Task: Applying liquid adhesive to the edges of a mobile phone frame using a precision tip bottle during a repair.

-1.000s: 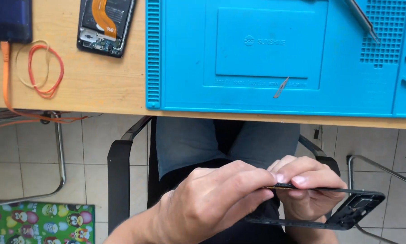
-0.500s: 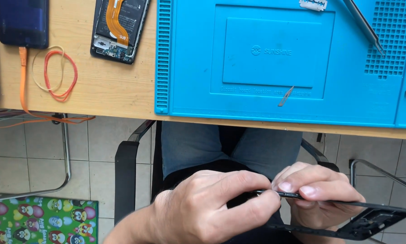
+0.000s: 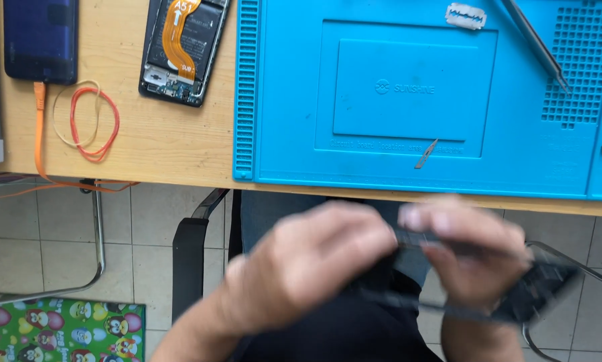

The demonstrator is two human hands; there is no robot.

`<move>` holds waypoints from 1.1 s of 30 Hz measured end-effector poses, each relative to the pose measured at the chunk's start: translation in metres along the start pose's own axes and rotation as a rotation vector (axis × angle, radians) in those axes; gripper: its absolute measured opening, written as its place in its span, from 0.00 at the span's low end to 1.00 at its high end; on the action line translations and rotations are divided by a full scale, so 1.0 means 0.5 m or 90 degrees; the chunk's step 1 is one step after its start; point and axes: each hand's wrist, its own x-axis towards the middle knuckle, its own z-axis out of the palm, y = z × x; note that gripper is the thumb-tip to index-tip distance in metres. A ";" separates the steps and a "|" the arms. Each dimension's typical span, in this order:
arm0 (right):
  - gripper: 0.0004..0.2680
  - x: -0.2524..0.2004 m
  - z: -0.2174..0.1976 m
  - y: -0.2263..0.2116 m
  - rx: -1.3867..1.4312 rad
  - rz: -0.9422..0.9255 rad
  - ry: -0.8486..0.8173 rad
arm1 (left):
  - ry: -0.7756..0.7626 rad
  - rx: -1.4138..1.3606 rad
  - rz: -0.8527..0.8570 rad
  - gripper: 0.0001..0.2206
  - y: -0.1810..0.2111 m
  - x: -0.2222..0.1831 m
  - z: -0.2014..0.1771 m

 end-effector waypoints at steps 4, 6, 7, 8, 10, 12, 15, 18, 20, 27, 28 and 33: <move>0.12 0.138 -0.143 0.049 -0.282 0.034 -0.174 | 0.126 -0.032 0.003 0.05 -0.143 0.090 -0.048; 0.02 0.158 -0.224 0.117 -0.448 -0.021 -0.037 | 0.103 0.000 -0.098 0.02 -0.213 0.122 -0.067; 0.02 0.188 -0.240 0.139 -0.451 -0.022 -0.032 | 0.101 0.000 -0.092 0.02 -0.233 0.137 -0.066; 0.05 0.219 -0.257 0.162 -0.533 -0.062 -0.084 | 0.088 0.009 -0.073 0.03 -0.255 0.153 -0.064; 0.08 0.277 -0.264 0.190 -0.611 -0.095 -0.136 | 0.071 0.016 -0.053 0.04 -0.284 0.182 -0.060; 0.20 0.339 -0.245 0.205 -0.797 -0.044 -0.239 | 0.044 0.132 -0.005 0.03 -0.304 0.212 -0.054; 0.08 0.366 -0.253 0.247 -1.015 0.024 -0.353 | 0.081 0.272 0.076 0.06 -0.319 0.239 -0.064; 0.07 0.371 -0.271 0.254 -1.057 -0.010 -0.338 | 0.096 0.282 0.046 0.05 -0.339 0.249 -0.084; 0.05 0.359 -0.309 0.272 -0.930 -0.036 -0.246 | 0.114 0.401 0.074 0.05 -0.305 0.249 -0.070; 0.06 0.328 -0.268 0.263 -0.273 -0.138 0.153 | -0.026 0.524 0.053 0.19 -0.187 0.199 0.164; 0.06 0.324 -0.272 0.255 -0.270 -0.144 0.154 | -0.023 0.530 0.054 0.19 -0.178 0.199 0.169; 0.17 0.297 -0.339 0.248 -0.173 -0.236 0.514 | 0.029 0.563 0.070 0.08 -0.153 0.201 0.171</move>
